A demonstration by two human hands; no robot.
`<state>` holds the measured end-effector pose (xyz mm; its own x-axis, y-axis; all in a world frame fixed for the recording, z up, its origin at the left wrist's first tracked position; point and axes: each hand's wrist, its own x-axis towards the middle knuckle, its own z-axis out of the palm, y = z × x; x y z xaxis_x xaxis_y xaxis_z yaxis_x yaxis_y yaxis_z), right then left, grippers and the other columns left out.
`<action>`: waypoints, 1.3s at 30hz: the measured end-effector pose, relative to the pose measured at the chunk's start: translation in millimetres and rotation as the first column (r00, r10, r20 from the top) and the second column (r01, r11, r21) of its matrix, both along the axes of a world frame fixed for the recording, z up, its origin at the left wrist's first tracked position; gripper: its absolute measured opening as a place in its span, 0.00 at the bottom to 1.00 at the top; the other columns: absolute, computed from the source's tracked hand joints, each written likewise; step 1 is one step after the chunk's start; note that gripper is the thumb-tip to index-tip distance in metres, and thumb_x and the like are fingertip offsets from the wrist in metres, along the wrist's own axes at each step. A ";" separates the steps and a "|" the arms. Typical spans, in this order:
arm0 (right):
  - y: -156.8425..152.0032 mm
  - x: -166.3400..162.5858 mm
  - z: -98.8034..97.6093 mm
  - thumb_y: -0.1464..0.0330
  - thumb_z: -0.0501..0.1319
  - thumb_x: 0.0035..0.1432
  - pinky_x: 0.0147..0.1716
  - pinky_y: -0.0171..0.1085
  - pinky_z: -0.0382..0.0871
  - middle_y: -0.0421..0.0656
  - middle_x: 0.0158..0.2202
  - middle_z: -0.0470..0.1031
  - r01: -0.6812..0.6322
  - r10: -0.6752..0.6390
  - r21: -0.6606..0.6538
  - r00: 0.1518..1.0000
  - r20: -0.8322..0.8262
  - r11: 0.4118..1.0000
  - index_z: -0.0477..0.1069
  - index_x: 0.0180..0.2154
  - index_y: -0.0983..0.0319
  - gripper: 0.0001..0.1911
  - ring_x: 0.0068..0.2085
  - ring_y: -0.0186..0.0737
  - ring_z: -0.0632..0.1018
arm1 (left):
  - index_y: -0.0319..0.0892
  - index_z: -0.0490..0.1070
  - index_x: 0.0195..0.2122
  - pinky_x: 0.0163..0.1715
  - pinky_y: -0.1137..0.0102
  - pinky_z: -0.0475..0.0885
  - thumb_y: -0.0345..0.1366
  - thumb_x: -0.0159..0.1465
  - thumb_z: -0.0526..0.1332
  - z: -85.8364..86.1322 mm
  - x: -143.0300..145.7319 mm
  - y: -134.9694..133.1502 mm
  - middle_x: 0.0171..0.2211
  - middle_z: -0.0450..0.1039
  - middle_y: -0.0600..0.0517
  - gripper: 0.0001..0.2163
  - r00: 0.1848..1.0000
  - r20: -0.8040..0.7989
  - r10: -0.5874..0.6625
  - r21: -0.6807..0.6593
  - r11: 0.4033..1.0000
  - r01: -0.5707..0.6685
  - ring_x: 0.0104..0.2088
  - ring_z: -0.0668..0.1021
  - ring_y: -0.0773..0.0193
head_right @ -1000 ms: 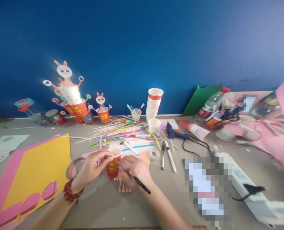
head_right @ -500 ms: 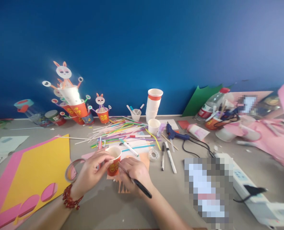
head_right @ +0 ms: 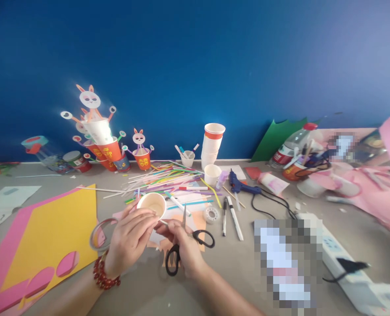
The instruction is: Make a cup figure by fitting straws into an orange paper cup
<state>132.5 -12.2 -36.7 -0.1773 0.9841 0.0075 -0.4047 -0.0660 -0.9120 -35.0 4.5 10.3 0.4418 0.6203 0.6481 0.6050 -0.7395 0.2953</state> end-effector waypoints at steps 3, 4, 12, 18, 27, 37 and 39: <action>1.3 6.1 4.6 0.63 0.54 0.66 0.51 0.45 0.71 0.46 0.41 0.78 0.009 -0.079 0.225 0.949 0.304 0.974 0.76 0.39 0.60 0.13 0.46 0.45 0.78 | 0.42 0.71 0.45 0.57 0.54 0.62 0.22 0.64 0.56 -1.7 0.6 0.4 0.39 0.80 0.50 0.12 1.000 0.012 0.028 -0.040 0.999 -0.028 0.44 0.78 0.59; 2.5 9.2 7.4 0.64 0.53 0.67 0.50 0.44 0.71 0.46 0.41 0.78 -0.019 -0.120 0.320 0.905 0.408 0.947 0.75 0.42 0.59 0.13 0.46 0.45 0.77 | 0.42 0.71 0.45 0.57 0.54 0.62 0.23 0.65 0.56 -2.3 0.6 0.6 0.39 0.80 0.50 0.11 0.999 0.014 0.036 -0.056 0.998 -0.036 0.44 0.78 0.59; 11.5 20.4 14.2 0.70 0.52 0.66 0.49 0.47 0.71 0.49 0.44 0.77 -0.246 -0.285 0.620 0.722 0.630 0.745 0.73 0.43 0.60 0.11 0.48 0.47 0.76 | 0.43 0.72 0.45 0.56 0.53 0.63 0.25 0.66 0.56 -5.7 0.2 0.7 0.38 0.80 0.50 0.10 0.998 -0.021 0.065 -0.057 0.996 -0.066 0.42 0.78 0.59; 3.3 4.2 -0.5 0.60 0.54 0.67 0.50 0.47 0.73 0.47 0.41 0.78 -0.014 -0.004 0.101 0.984 0.179 0.995 0.75 0.44 0.60 0.14 0.45 0.46 0.79 | 0.42 0.72 0.47 0.57 0.52 0.62 0.23 0.65 0.56 -6.5 4.3 -1.8 0.40 0.80 0.48 0.12 0.995 -0.015 0.097 0.040 0.995 -0.096 0.44 0.78 0.58; 8.5 11.9 4.0 0.66 0.53 0.67 0.49 0.44 0.73 0.47 0.44 0.77 -0.060 -0.195 0.452 0.846 0.496 0.890 0.73 0.46 0.59 0.12 0.47 0.44 0.78 | 0.43 0.72 0.44 0.58 0.52 0.62 0.24 0.66 0.56 -6.2 5.5 0.5 0.38 0.80 0.50 0.10 0.994 0.053 0.101 -0.039 0.994 -0.099 0.42 0.79 0.59; 14.8 15.9 3.0 0.68 0.52 0.67 0.46 0.44 0.73 0.48 0.44 0.77 -0.167 -0.289 0.582 0.741 0.606 0.796 0.73 0.44 0.59 0.11 0.46 0.46 0.77 | 0.44 0.72 0.43 0.57 0.55 0.64 0.25 0.66 0.56 -9.7 3.6 1.7 0.38 0.80 0.51 0.10 0.992 0.066 0.104 -0.100 0.990 -0.097 0.43 0.78 0.60; 10.3 10.2 -1.9 0.65 0.53 0.68 0.46 0.43 0.74 0.47 0.42 0.77 -0.036 -0.165 0.415 0.884 0.437 0.909 0.74 0.44 0.58 0.12 0.45 0.44 0.78 | 0.43 0.72 0.45 0.58 0.53 0.62 0.23 0.65 0.57 -8.9 4.9 0.5 0.39 0.80 0.50 0.11 0.994 0.048 0.100 -0.021 0.995 -0.099 0.44 0.78 0.59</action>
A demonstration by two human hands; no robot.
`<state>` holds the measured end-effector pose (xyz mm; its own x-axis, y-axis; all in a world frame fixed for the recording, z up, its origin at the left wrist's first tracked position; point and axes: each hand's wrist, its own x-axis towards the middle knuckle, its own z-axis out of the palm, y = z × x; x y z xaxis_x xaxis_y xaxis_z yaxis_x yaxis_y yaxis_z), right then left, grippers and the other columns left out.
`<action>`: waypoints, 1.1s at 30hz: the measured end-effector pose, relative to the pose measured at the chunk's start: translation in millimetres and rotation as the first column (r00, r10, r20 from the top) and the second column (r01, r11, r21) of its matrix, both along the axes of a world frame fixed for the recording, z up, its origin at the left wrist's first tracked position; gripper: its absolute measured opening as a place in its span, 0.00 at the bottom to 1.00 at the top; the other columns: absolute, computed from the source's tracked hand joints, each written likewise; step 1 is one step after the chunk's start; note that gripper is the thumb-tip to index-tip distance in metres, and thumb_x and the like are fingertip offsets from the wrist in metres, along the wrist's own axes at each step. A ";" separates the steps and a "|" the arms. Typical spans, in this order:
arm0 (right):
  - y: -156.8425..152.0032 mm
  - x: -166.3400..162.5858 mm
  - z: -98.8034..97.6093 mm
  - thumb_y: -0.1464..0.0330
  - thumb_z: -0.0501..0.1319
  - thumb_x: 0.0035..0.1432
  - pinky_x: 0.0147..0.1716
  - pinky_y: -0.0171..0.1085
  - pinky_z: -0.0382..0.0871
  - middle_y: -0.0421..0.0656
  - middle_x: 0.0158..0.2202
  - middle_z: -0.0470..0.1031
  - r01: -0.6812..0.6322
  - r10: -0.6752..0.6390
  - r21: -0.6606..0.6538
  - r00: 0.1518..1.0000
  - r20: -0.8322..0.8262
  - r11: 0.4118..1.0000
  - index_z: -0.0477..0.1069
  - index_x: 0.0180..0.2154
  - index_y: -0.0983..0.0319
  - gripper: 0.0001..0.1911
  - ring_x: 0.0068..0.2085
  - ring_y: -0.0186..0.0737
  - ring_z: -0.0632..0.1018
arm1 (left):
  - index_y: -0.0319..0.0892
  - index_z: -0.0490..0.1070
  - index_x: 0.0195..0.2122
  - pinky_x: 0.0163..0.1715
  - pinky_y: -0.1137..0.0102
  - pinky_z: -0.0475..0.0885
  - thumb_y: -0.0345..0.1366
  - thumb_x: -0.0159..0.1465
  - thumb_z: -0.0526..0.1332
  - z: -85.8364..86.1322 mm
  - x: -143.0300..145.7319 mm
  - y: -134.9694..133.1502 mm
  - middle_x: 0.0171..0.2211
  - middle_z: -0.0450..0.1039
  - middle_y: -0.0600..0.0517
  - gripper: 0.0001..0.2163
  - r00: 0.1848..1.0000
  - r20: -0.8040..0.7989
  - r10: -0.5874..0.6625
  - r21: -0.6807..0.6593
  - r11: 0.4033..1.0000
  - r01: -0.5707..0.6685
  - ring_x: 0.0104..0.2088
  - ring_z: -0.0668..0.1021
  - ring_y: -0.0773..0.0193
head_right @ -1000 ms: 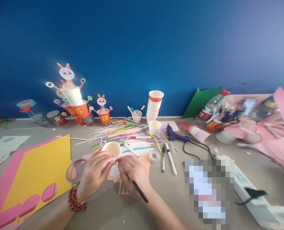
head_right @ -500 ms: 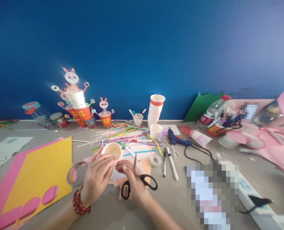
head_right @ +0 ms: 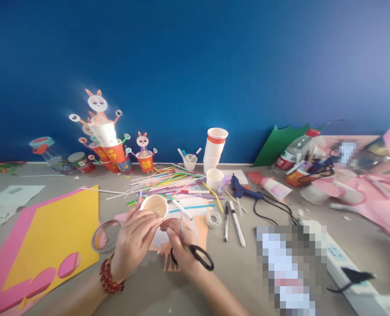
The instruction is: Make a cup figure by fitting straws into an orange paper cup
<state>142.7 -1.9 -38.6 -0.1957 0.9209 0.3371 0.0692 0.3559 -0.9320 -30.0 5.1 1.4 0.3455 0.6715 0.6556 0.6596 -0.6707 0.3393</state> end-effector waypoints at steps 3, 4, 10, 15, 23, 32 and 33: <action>-5.6 -7.7 -2.7 0.60 0.54 0.67 0.46 0.45 0.75 0.47 0.41 0.77 -0.121 0.010 -0.299 0.938 -0.347 0.947 0.75 0.42 0.60 0.14 0.43 0.45 0.80 | 0.42 0.72 0.47 0.58 0.53 0.61 0.23 0.64 0.57 2.5 1.2 -0.4 0.39 0.80 0.50 0.13 0.999 -0.037 -0.001 0.073 0.997 0.003 0.44 0.78 0.58; -6.7 -9.0 -2.6 0.59 0.54 0.67 0.46 0.46 0.75 0.47 0.41 0.77 -0.164 0.003 -0.357 0.912 -0.411 0.919 0.75 0.42 0.60 0.15 0.43 0.46 0.80 | 0.42 0.71 0.47 0.57 0.54 0.61 0.22 0.64 0.57 3.1 1.3 -0.3 0.39 0.81 0.50 0.13 0.999 -0.047 0.000 0.083 0.997 0.004 0.44 0.79 0.58; -0.1 1.9 3.4 0.65 0.54 0.67 0.47 0.48 0.74 0.48 0.44 0.77 -0.025 0.025 -0.089 1.000 -0.001 0.996 0.74 0.44 0.59 0.12 0.46 0.47 0.78 | 0.42 0.72 0.45 0.57 0.54 0.62 0.23 0.65 0.56 -0.5 0.5 2.2 0.39 0.80 0.50 0.11 0.999 -0.037 -0.016 -0.019 1.000 0.016 0.43 0.78 0.58; 11.2 15.6 15.6 0.73 0.53 0.64 0.45 0.48 0.73 0.50 0.45 0.78 -0.122 -0.089 0.378 0.864 0.495 0.918 0.74 0.41 0.60 0.12 0.46 0.49 0.77 | 0.43 0.72 0.41 0.52 0.58 0.67 0.27 0.67 0.56 -4.2 0.2 4.3 0.37 0.79 0.50 0.07 0.999 0.042 -0.018 -0.190 0.982 0.026 0.41 0.78 0.60; 2.4 3.9 6.0 0.63 0.54 0.67 0.47 0.45 0.73 0.46 0.39 0.78 -0.085 0.049 -0.262 0.989 -0.140 0.961 0.76 0.42 0.60 0.13 0.43 0.44 0.79 | 0.42 0.72 0.45 0.56 0.54 0.62 0.23 0.65 0.56 -2.8 0.8 1.8 0.39 0.80 0.50 0.12 0.999 -0.002 -0.034 -0.021 0.999 0.034 0.43 0.77 0.59; 1.3 4.7 9.9 0.62 0.53 0.67 0.47 0.43 0.71 0.46 0.39 0.78 -0.067 0.061 -0.220 0.998 -0.036 0.973 0.75 0.41 0.60 0.13 0.43 0.45 0.78 | 0.42 0.72 0.44 0.54 0.56 0.64 0.24 0.66 0.57 -3.1 1.8 2.4 0.38 0.80 0.51 0.10 0.999 0.017 -0.052 -0.086 0.995 0.053 0.41 0.77 0.60; 2.3 7.3 12.0 0.64 0.52 0.68 0.46 0.42 0.71 0.46 0.39 0.77 -0.054 0.066 -0.100 0.991 0.119 0.994 0.74 0.41 0.60 0.13 0.43 0.44 0.78 | 0.42 0.72 0.44 0.53 0.57 0.65 0.25 0.66 0.56 -3.8 1.4 2.6 0.37 0.79 0.51 0.09 0.998 0.030 -0.057 -0.123 0.991 0.060 0.41 0.77 0.60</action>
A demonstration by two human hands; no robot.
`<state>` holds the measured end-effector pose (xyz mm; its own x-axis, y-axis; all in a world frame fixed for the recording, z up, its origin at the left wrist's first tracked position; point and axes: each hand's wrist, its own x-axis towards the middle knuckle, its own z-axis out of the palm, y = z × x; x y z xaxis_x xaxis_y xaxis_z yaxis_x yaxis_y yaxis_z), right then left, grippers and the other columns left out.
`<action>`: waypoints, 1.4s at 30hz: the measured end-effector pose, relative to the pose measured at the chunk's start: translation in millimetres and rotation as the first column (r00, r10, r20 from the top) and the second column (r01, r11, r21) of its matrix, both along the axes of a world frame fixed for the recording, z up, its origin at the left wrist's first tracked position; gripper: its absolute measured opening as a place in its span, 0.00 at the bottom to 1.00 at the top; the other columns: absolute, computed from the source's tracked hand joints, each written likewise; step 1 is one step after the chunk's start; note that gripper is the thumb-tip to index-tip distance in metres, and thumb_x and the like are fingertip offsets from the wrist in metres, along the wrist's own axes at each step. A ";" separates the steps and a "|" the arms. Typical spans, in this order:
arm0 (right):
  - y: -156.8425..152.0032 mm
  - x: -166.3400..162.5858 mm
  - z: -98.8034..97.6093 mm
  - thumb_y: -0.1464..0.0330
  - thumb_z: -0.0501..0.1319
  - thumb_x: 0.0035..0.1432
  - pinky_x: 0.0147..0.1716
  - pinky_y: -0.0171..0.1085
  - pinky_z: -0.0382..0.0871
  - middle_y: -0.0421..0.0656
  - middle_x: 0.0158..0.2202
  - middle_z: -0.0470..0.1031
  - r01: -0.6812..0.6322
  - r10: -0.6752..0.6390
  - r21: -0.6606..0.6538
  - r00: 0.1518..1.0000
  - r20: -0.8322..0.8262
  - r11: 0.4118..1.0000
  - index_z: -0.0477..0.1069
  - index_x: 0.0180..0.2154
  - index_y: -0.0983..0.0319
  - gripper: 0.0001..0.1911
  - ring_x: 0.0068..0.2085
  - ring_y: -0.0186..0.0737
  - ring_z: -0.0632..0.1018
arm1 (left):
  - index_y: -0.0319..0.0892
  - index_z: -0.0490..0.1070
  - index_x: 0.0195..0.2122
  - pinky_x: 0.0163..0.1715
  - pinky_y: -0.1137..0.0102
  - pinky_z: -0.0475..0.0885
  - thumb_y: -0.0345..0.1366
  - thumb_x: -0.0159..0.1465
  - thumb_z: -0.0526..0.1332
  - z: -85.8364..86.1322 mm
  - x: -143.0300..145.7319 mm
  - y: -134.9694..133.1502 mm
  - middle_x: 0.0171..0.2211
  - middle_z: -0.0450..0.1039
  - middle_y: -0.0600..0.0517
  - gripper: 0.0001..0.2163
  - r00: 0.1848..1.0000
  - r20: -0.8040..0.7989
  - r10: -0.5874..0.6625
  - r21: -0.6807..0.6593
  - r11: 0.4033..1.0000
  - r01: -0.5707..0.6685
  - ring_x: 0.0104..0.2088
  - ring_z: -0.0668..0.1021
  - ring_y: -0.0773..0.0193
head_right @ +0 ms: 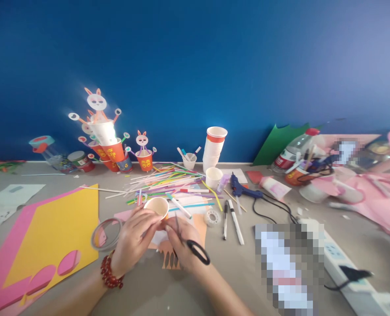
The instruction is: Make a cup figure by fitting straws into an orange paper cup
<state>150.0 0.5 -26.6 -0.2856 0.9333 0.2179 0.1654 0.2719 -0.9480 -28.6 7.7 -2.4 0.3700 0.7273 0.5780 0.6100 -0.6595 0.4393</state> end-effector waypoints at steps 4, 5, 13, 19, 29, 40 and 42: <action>6.7 9.3 6.2 0.70 0.51 0.67 0.43 0.40 0.71 0.47 0.39 0.77 -0.112 -0.055 0.391 0.918 0.392 0.914 0.71 0.40 0.60 0.11 0.42 0.44 0.77 | 0.43 0.73 0.44 0.55 0.55 0.63 0.27 0.67 0.57 -0.7 -1.6 1.6 0.35 0.79 0.52 0.08 1.000 0.000 -0.013 -0.024 1.000 0.013 0.39 0.77 0.61; 8.6 11.1 6.8 0.71 0.51 0.67 0.42 0.39 0.71 0.47 0.39 0.77 -0.140 -0.077 0.447 0.897 0.435 0.884 0.71 0.39 0.61 0.10 0.41 0.44 0.77 | 0.43 0.73 0.44 0.57 0.54 0.62 0.27 0.67 0.57 -0.1 -2.0 1.9 0.34 0.79 0.52 0.09 1.000 -0.016 -0.015 -0.016 1.000 0.015 0.38 0.77 0.62; 2.6 5.1 -0.6 0.66 0.50 0.68 0.35 0.36 0.69 0.43 0.31 0.74 -0.027 0.004 0.104 0.977 0.214 0.994 0.71 0.35 0.60 0.13 0.34 0.39 0.76 | 0.42 0.73 0.45 0.63 0.46 0.51 0.24 0.65 0.56 7.1 0.4 -1.5 0.36 0.79 0.51 0.11 0.995 -0.093 -0.021 0.094 0.995 0.030 0.39 0.78 0.60; -9.1 -15.2 -11.0 0.57 0.52 0.67 0.33 0.35 0.69 0.41 0.26 0.73 -0.088 -0.083 -0.389 0.913 -0.400 0.917 0.73 0.32 0.62 0.20 0.29 0.37 0.75 | 0.42 0.72 0.48 0.63 0.47 0.51 0.24 0.64 0.58 6.4 0.6 -3.6 0.37 0.81 0.50 0.13 0.999 -0.039 -0.018 0.200 0.979 0.026 0.41 0.79 0.60; -2.0 0.1 0.0 0.66 0.51 0.67 0.38 0.38 0.68 0.46 0.35 0.75 0.029 -0.089 0.284 0.975 0.202 0.958 0.72 0.39 0.61 0.12 0.38 0.42 0.75 | 0.44 0.65 0.46 0.58 0.56 0.64 0.29 0.65 0.58 -12.1 4.0 -3.0 0.41 0.76 0.50 0.09 0.978 0.203 0.035 -0.070 0.997 -0.022 0.42 0.78 0.61; 1.6 -0.5 -10.8 0.70 0.52 0.66 0.37 0.41 0.70 0.48 0.35 0.78 0.051 -0.353 0.648 0.870 0.346 0.760 0.71 0.37 0.60 0.10 0.36 0.44 0.77 | 0.44 0.67 0.36 0.44 0.61 0.68 0.31 0.67 0.56 -2.9 8.4 -5.9 0.34 0.70 0.50 0.03 0.989 0.134 0.059 -0.093 0.995 -0.047 0.38 0.72 0.60; -0.1 0.2 -7.1 0.70 0.51 0.66 0.37 0.41 0.70 0.48 0.34 0.78 0.052 -0.306 0.600 0.893 0.330 0.798 0.71 0.38 0.60 0.10 0.35 0.43 0.77 | 0.44 0.67 0.35 0.46 0.60 0.67 0.31 0.67 0.56 -3.3 9.3 -5.5 0.33 0.71 0.51 0.03 0.990 0.132 0.056 -0.090 0.995 -0.044 0.37 0.72 0.60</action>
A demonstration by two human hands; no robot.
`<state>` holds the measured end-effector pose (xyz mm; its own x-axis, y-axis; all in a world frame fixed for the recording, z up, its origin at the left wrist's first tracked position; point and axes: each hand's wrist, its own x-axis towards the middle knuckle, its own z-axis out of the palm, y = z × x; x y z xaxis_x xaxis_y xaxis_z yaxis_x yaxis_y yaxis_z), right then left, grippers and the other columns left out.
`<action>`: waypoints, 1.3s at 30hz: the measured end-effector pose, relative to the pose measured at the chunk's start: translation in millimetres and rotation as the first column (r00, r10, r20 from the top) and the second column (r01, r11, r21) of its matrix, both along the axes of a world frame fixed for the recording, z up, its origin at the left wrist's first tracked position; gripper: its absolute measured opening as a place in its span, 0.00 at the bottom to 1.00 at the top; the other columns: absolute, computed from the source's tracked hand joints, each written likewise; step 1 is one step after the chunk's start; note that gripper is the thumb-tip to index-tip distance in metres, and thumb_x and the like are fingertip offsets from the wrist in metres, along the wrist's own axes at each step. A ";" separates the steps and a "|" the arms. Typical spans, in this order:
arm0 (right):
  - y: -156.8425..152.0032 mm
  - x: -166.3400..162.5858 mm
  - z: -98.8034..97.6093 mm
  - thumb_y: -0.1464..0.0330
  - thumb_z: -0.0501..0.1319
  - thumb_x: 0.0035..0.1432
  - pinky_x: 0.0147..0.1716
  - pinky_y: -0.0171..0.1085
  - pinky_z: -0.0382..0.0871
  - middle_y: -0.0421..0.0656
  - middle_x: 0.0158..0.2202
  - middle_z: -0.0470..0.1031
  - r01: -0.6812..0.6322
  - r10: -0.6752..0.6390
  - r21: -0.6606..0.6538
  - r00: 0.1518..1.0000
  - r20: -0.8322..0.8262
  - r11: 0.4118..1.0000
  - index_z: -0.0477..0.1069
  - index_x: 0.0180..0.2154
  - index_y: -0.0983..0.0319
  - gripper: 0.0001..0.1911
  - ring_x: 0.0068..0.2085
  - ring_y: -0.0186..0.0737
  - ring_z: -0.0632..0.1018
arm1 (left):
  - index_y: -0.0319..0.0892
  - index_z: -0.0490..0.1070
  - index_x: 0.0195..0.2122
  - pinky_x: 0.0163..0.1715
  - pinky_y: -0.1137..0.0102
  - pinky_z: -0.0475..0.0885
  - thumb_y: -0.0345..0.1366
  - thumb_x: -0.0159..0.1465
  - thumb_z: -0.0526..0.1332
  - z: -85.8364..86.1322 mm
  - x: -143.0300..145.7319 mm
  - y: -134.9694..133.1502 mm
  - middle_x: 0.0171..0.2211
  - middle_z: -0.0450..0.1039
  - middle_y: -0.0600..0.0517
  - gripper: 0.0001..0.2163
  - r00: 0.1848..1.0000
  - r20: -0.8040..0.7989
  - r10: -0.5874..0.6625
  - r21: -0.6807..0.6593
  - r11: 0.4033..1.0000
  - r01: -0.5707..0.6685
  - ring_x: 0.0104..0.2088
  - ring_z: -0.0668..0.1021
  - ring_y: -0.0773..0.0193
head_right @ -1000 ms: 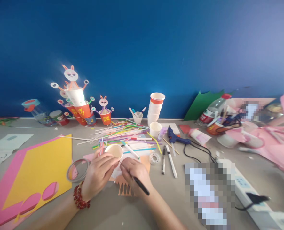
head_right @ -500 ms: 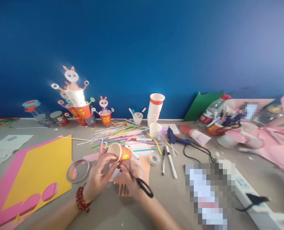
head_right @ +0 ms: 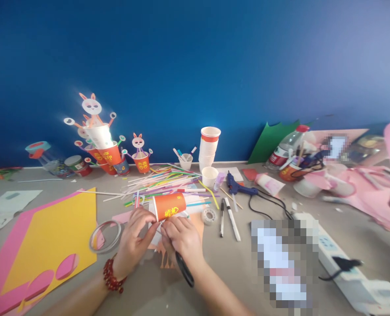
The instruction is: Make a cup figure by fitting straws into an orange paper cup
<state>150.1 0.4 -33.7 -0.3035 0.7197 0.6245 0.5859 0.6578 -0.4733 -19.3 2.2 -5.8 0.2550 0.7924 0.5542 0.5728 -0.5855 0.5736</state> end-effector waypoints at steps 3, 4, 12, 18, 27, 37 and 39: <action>-4.0 -0.9 5.7 0.69 0.50 0.67 0.37 0.39 0.70 0.47 0.33 0.76 -0.071 0.052 -0.152 0.991 -0.127 0.986 0.72 0.37 0.60 0.12 0.35 0.43 0.76 | 0.43 0.67 0.35 0.45 0.61 0.67 0.29 0.67 0.57 -0.7 1.3 0.4 0.32 0.72 0.52 0.04 1.000 0.021 -0.016 0.009 1.000 0.016 0.36 0.73 0.61; -5.4 -1.9 6.8 0.68 0.50 0.68 0.36 0.38 0.69 0.46 0.31 0.75 -0.091 0.048 -0.218 0.980 -0.195 0.972 0.72 0.35 0.60 0.13 0.35 0.42 0.76 | 0.44 0.67 0.34 0.46 0.62 0.67 0.29 0.66 0.57 -0.9 1.6 0.4 0.32 0.72 0.52 0.04 0.999 0.030 -0.024 0.014 1.000 0.023 0.36 0.73 0.62; -7.8 -9.9 5.4 0.60 0.52 0.65 0.34 0.36 0.71 0.42 0.26 0.73 -0.369 -0.170 -0.616 0.749 -0.641 0.696 0.71 0.26 0.62 0.20 0.29 0.38 0.75 | 0.43 0.69 0.33 0.44 0.63 0.68 0.28 0.65 0.58 -9.2 2.3 1.3 0.30 0.72 0.52 0.05 0.991 0.117 -0.064 -0.025 0.997 0.068 0.35 0.73 0.63; -6.4 -5.0 3.8 0.63 0.51 0.66 0.34 0.36 0.70 0.42 0.28 0.74 -0.255 -0.053 -0.551 0.875 -0.482 0.795 0.71 0.30 0.61 0.16 0.32 0.39 0.76 | 0.42 0.71 0.33 0.38 0.66 0.72 0.36 0.66 0.57 -12.5 -0.1 0.7 0.32 0.74 0.50 0.07 0.968 0.247 -0.046 -0.276 0.954 0.116 0.36 0.76 0.60; -2.6 0.6 13.9 0.68 0.50 0.66 0.37 0.39 0.69 0.46 0.33 0.77 -0.129 0.104 -0.213 0.987 -0.126 0.968 0.70 0.34 0.60 0.12 0.35 0.42 0.76 | 0.40 0.73 0.35 0.36 0.69 0.74 0.43 0.64 0.61 -14.4 5.6 3.6 0.30 0.75 0.52 0.11 0.824 0.558 0.097 -0.497 0.834 0.238 0.33 0.77 0.62; -6.6 -9.2 3.3 0.60 0.51 0.64 0.26 0.34 0.68 0.40 0.22 0.68 -0.347 -0.160 -0.614 0.768 -0.620 0.709 0.67 0.24 0.61 0.19 0.26 0.36 0.72 | 0.39 0.74 0.34 0.40 0.65 0.73 0.43 0.62 0.63 -22.8 13.3 -2.4 0.33 0.79 0.49 0.11 0.746 0.644 0.167 -0.534 0.797 0.283 0.36 0.79 0.59; -5.5 -6.4 2.8 0.61 0.52 0.65 0.27 0.34 0.68 0.40 0.24 0.69 -0.274 -0.125 -0.583 0.824 -0.553 0.765 0.67 0.25 0.61 0.18 0.27 0.37 0.72 | 0.39 0.74 0.37 0.41 0.65 0.74 0.43 0.62 0.62 -27.1 13.9 -0.8 0.35 0.79 0.48 0.11 0.718 0.672 0.179 -0.561 0.756 0.337 0.37 0.79 0.58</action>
